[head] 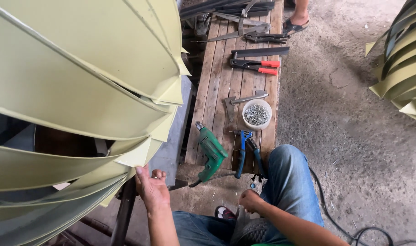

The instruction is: The person sits on the floor assembling a large blower wheel, aligning a metal blade against the wheel's rim, then using a green electric drill and a blue fastening tool to secure the blade, taking screws from a bowl on the workbench and repeating the cycle on the next blade.

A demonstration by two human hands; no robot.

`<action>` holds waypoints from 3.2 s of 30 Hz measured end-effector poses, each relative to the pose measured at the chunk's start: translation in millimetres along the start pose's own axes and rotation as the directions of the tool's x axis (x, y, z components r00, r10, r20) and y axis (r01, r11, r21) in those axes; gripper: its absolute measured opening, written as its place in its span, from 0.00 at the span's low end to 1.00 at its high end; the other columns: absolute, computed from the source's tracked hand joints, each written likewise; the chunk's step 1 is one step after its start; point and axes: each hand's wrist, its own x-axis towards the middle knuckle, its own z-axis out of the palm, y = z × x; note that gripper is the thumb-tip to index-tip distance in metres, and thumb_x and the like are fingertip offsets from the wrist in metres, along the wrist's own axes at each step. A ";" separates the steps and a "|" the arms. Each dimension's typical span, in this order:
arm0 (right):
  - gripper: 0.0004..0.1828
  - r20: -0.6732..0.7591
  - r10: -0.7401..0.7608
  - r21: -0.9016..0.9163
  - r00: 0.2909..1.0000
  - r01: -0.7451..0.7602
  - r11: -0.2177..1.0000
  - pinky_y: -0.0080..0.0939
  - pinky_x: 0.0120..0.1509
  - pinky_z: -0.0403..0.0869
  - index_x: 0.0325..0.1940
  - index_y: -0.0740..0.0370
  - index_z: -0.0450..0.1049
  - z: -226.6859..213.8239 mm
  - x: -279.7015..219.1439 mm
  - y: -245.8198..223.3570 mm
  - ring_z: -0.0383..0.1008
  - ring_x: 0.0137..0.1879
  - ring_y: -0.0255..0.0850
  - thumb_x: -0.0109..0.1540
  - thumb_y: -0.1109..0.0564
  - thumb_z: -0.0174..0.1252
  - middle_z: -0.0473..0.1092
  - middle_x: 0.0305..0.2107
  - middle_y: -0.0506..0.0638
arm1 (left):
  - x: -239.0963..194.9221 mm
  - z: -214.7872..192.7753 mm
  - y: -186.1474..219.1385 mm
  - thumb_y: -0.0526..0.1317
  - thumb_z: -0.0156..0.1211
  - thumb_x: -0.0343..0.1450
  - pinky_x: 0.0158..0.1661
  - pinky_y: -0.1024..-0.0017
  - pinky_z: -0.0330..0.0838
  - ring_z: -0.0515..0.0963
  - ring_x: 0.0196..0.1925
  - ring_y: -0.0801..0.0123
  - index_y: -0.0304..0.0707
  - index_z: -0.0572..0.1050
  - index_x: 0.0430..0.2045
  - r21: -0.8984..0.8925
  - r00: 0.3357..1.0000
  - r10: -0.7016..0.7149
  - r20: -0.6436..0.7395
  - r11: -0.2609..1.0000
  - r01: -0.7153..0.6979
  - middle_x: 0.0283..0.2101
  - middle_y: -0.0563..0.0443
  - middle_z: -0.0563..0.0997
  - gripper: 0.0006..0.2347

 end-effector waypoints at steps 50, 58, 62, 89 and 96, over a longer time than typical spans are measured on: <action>0.17 -0.102 -0.800 0.192 0.592 0.801 0.568 0.38 0.33 0.77 0.41 0.67 0.72 81.6 -179.6 -335.9 0.76 0.31 0.36 0.59 0.51 0.67 0.76 0.29 0.50 | -15.1 -3.1 14.0 0.49 0.68 0.69 0.30 0.74 0.70 0.74 0.31 0.75 0.40 0.75 0.41 -0.222 0.994 -0.086 0.064 0.970 0.098 0.38 0.56 0.77 0.16; 0.32 -0.360 -0.898 -0.406 0.253 0.825 0.394 0.43 0.40 0.76 0.42 0.68 0.71 84.5 -206.4 -336.6 0.74 0.35 0.44 0.50 0.44 0.77 0.72 0.33 0.57 | -23.7 -6.8 12.2 0.51 0.63 0.73 0.29 0.77 0.65 0.71 0.29 0.75 0.37 0.77 0.42 -0.104 0.995 -0.079 -0.057 0.992 0.072 0.38 0.52 0.79 0.16; 0.34 -0.273 -0.949 -0.635 -0.157 0.771 0.055 0.47 0.49 0.75 0.46 0.70 0.72 74.7 -204.0 -341.1 0.73 0.46 0.50 0.49 0.45 0.78 0.70 0.42 0.61 | -29.6 5.8 18.2 0.47 0.62 0.75 0.34 0.74 0.68 0.74 0.37 0.74 0.35 0.76 0.48 -0.089 0.995 0.091 -0.030 0.992 -0.093 0.41 0.50 0.78 0.15; 0.13 0.210 -0.973 -0.631 0.098 0.774 -0.058 0.49 0.40 0.77 0.33 0.58 0.79 -2.6 -250.8 -335.3 0.79 0.35 0.48 0.57 0.47 0.68 0.75 0.30 0.51 | -37.1 21.8 24.3 0.58 0.60 0.72 0.37 0.72 0.73 0.77 0.37 0.73 0.31 0.76 0.41 0.341 0.932 0.295 0.210 0.871 -0.353 0.35 0.54 0.78 0.23; 0.15 0.251 -0.958 -0.648 0.137 0.759 -0.062 0.51 0.39 0.76 0.33 0.59 0.78 4.9 -265.0 -327.5 0.79 0.36 0.50 0.58 0.45 0.66 0.75 0.29 0.53 | -42.2 19.9 24.9 0.58 0.63 0.74 0.43 0.74 0.71 0.77 0.39 0.72 0.31 0.79 0.33 0.435 0.859 0.470 0.202 0.743 -0.508 0.34 0.54 0.80 0.23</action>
